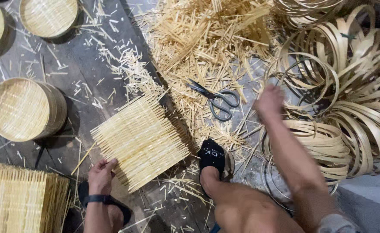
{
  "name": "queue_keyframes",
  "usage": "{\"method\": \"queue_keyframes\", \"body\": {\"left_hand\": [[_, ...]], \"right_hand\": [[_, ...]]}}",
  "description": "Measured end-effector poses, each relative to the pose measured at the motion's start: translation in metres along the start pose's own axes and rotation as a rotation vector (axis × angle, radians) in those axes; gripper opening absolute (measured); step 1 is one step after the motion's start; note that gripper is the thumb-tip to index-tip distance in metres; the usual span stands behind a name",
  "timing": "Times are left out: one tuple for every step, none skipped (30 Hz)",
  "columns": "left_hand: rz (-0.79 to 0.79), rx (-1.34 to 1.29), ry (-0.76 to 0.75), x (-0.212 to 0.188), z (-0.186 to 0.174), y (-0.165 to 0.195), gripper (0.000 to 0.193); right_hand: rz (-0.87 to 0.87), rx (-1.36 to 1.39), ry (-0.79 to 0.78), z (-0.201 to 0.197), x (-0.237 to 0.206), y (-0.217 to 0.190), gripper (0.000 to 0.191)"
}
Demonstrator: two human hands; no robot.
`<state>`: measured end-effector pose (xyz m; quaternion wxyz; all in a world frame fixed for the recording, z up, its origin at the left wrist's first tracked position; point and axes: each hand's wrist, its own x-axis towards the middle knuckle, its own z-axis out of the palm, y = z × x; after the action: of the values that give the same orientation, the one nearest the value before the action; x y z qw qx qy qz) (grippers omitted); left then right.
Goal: The person sits on the floor of a bamboo workshop and assembles bamboo steamer baskets. They trim protruding bamboo strips from a woven mat with scissors, fit the woven mat into a round bamboo rim, press and bend the rim strips to secure the mat, and place finished pieces onto a stack.
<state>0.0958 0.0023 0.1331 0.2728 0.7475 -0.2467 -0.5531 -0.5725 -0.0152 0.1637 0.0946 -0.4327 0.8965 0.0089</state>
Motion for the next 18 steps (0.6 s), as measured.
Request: {"method": "queue_keyframes", "body": {"left_hand": [[-0.011, 0.007, 0.010, -0.002, 0.000, 0.003, 0.030], [0.005, -0.011, 0.051, -0.004, -0.002, 0.005, 0.040], [0.022, -0.030, 0.090, -0.006, -0.004, 0.007, 0.050], [0.039, -0.054, 0.132, -0.008, -0.008, 0.008, 0.061], [0.058, -0.086, 0.145, -0.009, -0.011, 0.008, 0.067], [0.074, -0.115, 0.159, -0.011, -0.017, 0.008, 0.072], [0.092, -0.146, 0.172, -0.012, -0.023, 0.008, 0.078], [0.089, -0.149, 0.196, -0.013, -0.029, 0.006, 0.076], [0.087, -0.154, 0.222, -0.014, -0.035, 0.004, 0.074], [0.089, -0.162, 0.248, -0.013, -0.041, 0.003, 0.072], [0.095, -0.169, 0.246, -0.013, -0.047, 0.002, 0.071], [0.096, -0.176, 0.247, -0.013, -0.053, 0.000, 0.070], [0.100, -0.187, 0.247, -0.012, -0.058, 0.000, 0.069], [0.141, -0.195, 0.258, -0.012, -0.062, 0.000, 0.067], [0.185, -0.204, 0.264, -0.010, -0.063, 0.001, 0.065], [0.231, -0.215, 0.269, -0.009, -0.063, 0.004, 0.063], [0.242, -0.244, 0.257, -0.009, -0.062, 0.007, 0.062], [0.254, -0.271, 0.243, -0.008, -0.059, 0.011, 0.061]], "right_hand": [[-0.006, -0.170, -0.112, -0.011, 0.007, 0.023, 0.076], [-0.010, -0.340, -0.229, -0.022, 0.010, 0.043, 0.069], [-0.070, -0.475, -0.285, -0.031, 0.010, 0.056, 0.054], [-0.134, -0.611, -0.339, -0.041, 0.009, 0.064, 0.040], [-0.182, -0.823, -0.458, -0.051, 0.008, 0.069, 0.039], [-0.230, -1.034, -0.582, -0.064, 0.006, 0.078, 0.038], [-0.277, -1.245, -0.704, -0.074, 0.004, 0.084, 0.037], [-0.283, -1.171, -0.672, -0.083, 0.001, 0.088, 0.031], [-0.289, -1.098, -0.638, -0.092, -0.001, 0.095, 0.026], [-0.296, -1.022, -0.599, -0.098, -0.003, 0.100, 0.024], [-0.342, -0.980, -0.569, -0.103, -0.005, 0.103, 0.023], [-0.391, -0.940, -0.542, -0.106, -0.008, 0.106, 0.022], [-0.438, -0.901, -0.510, -0.108, -0.010, 0.107, 0.023], [-0.440, -0.719, -0.453, -0.109, -0.012, 0.105, 0.026], [-0.438, -0.538, -0.393, -0.109, -0.012, 0.101, 0.031], [-0.436, -0.357, -0.330, -0.110, -0.013, 0.095, 0.037], [-0.432, -0.198, -0.291, -0.110, -0.011, 0.086, 0.038], [-0.426, -0.039, -0.250, -0.113, -0.008, 0.076, 0.038]]}}
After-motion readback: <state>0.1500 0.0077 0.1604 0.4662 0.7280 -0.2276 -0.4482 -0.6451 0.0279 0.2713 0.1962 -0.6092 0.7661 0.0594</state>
